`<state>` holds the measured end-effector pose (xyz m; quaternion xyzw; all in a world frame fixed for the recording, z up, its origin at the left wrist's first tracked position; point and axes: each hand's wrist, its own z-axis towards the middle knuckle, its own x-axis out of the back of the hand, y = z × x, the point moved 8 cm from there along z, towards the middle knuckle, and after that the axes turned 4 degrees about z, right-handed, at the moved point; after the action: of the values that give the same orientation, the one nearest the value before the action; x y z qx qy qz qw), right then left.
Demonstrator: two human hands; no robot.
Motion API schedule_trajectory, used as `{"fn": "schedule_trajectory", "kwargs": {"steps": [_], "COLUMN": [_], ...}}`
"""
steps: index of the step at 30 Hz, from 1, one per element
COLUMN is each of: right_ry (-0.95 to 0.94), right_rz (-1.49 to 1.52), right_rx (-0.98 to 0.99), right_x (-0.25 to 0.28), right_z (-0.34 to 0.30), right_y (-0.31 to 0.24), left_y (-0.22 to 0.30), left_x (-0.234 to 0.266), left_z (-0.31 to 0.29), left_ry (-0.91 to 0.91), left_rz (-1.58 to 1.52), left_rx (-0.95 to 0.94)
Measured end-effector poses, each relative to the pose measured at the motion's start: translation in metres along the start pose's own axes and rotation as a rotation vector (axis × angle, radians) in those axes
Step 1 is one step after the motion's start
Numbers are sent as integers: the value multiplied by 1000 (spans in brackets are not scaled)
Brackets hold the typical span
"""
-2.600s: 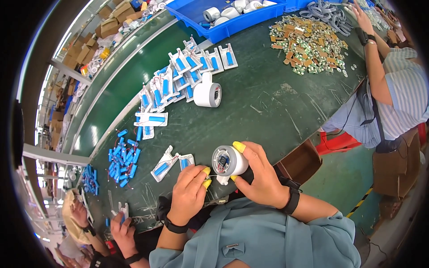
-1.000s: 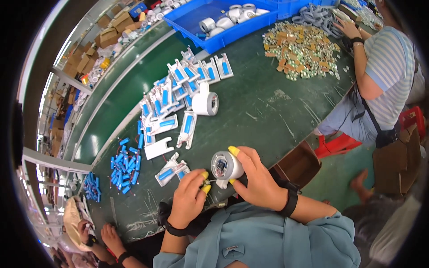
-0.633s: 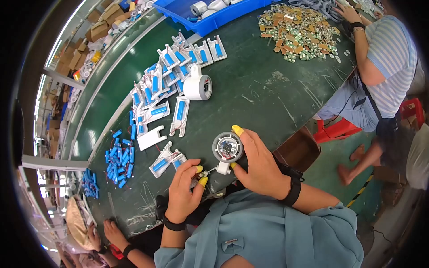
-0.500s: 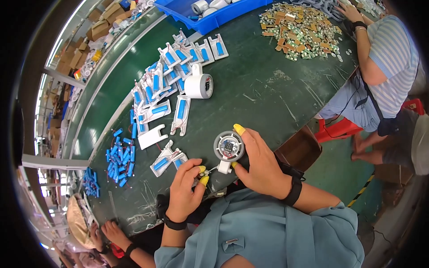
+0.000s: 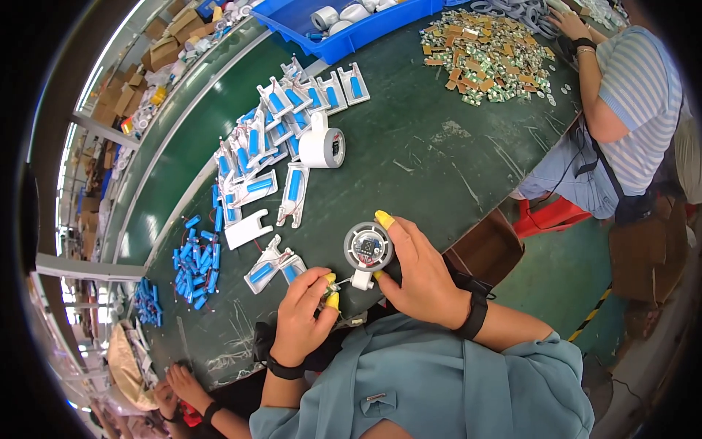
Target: The person assembles electronic devices by picking up a circuit board and a battery, connecting them, and inserting them into a white plastic housing. They then snap a white plastic cover onto the housing and place the completed unit into a blue plastic bin.
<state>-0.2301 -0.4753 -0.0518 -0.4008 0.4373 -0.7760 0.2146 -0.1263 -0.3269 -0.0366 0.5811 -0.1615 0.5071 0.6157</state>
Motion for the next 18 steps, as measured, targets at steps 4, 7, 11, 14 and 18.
{"fn": "schedule_trajectory", "kwargs": {"steps": [4,7,11,14,18], "right_ry": [5,0,-1,1,5], "right_rz": [-2,-10,-14,-18,-12], "right_rx": [3,3,20,24,18], "right_x": [1,1,0,0,1], "right_z": [-1,1,1,0,-1], "right_y": [0,0,-1,-2,0], "left_y": [2,1,1,1,2], "left_x": [0,0,0,0,-1], "left_z": [1,0,0,1,1], "left_ry": [-6,-7,-19,-13,-2], "left_rz": [-20,-23,-32,-36,-20], "left_rx": [-22,-22,-22,-26,-9]}}
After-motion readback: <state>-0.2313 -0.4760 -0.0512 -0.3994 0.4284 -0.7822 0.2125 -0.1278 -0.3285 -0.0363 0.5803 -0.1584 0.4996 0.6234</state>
